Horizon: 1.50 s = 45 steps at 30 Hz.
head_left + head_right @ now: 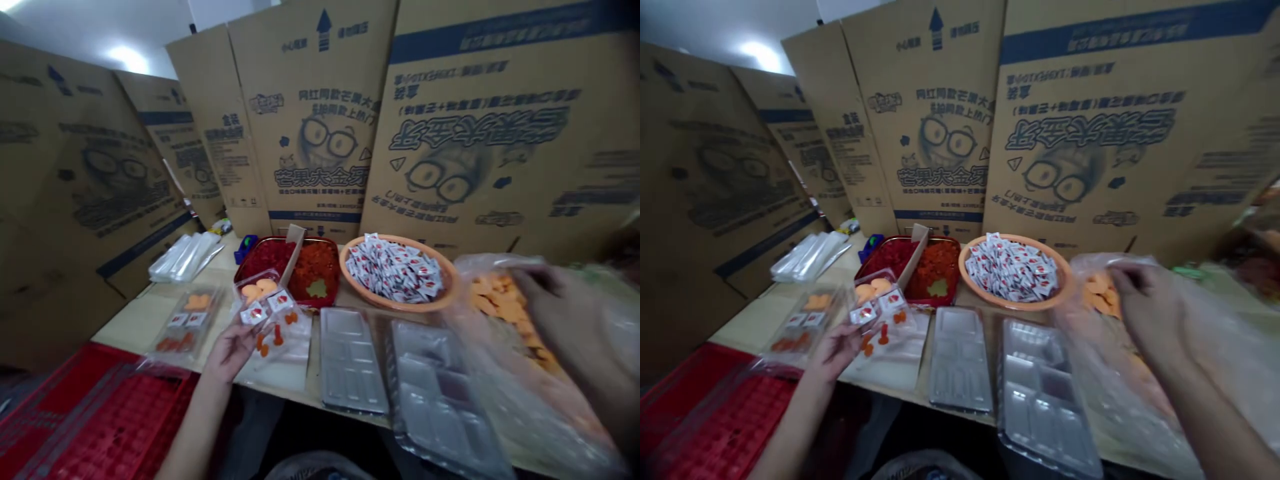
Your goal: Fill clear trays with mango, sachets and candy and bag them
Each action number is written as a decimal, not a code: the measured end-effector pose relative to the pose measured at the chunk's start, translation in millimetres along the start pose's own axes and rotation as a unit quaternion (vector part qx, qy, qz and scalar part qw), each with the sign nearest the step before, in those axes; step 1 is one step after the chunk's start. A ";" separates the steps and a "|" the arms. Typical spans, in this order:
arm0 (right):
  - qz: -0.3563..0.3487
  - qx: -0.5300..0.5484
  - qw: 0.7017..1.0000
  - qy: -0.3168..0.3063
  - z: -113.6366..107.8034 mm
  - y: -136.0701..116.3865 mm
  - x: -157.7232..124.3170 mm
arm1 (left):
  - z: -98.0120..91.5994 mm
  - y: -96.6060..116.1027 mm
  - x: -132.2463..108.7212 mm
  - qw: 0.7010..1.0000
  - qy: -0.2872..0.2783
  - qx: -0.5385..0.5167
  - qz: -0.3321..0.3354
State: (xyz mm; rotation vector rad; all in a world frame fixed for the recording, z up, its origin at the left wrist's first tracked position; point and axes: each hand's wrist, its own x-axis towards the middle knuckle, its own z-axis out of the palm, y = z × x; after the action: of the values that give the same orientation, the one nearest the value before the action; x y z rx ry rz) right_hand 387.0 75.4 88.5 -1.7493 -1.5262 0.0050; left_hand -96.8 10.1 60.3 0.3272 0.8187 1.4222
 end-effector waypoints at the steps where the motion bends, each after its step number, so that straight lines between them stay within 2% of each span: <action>1: -0.020 0.062 0.998 0.018 21.5 -34.9 4.7 | -0.9 -1.6 -0.9 1.000 -0.010 -0.002 -0.003; 3: -0.072 0.171 0.983 -0.007 65.3 -101.9 11.1 | -3.2 -4.2 -3.0 1.000 -0.025 -0.004 -0.004; 5: -0.116 0.184 0.974 -0.062 104.5 -155.6 15.6 | -5.1 -5.8 -5.8 0.999 -0.033 -0.008 -0.002; 7: -0.155 0.163 0.967 -0.121 132.4 -190.1 17.0 | -7.3 -6.3 -9.6 0.999 -0.034 -0.018 -0.004; 9: -0.203 0.122 0.961 -0.143 147.0 -206.0 10.1 | -11.5 -5.7 -13.6 0.999 -0.028 -0.025 -0.010; 12: -0.212 0.025 0.967 -0.140 154.0 -204.8 -23.3 | -23.5 -3.7 -18.4 0.999 -0.023 -0.030 -0.019; 14: -0.170 -0.061 0.972 -0.149 159.8 -195.5 -56.2 | -33.5 -2.7 -20.2 0.999 -0.029 -0.033 -0.021; 17: -0.115 -0.168 0.965 -0.167 178.3 -181.8 -102.0 | -45.4 -2.7 -21.5 0.998 -0.045 -0.037 -0.027; 20: -0.094 -0.205 0.963 -0.150 198.8 -174.1 -126.1 | -51.5 -3.5 -23.1 0.997 -0.052 -0.047 -0.044; 23: -0.115 -0.196 0.963 -0.142 208.1 -169.8 -130.2 | -55.1 -4.8 -25.5 0.996 -0.044 -0.050 -0.059; 32: -0.126 -0.187 0.968 -0.108 206.9 -163.0 -128.4 | -67.6 -12.0 -33.8 0.994 -0.024 -0.073 -0.073; 38: -0.110 -0.182 0.969 -0.125 208.4 -159.8 -126.6 | -74.8 -15.6 -38.7 0.994 -0.017 -0.082 -0.070; 45: -0.107 -0.148 0.980 -0.083 207.6 -156.3 -127.4 | -78.1 -22.5 -35.6 0.994 -0.014 -0.082 -0.069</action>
State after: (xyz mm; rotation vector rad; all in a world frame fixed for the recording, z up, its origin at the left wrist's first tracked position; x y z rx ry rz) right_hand 121.9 75.9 -27.5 -1.8377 -1.9116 -0.1987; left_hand -130.3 -48.0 2.2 0.1612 0.6826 1.3427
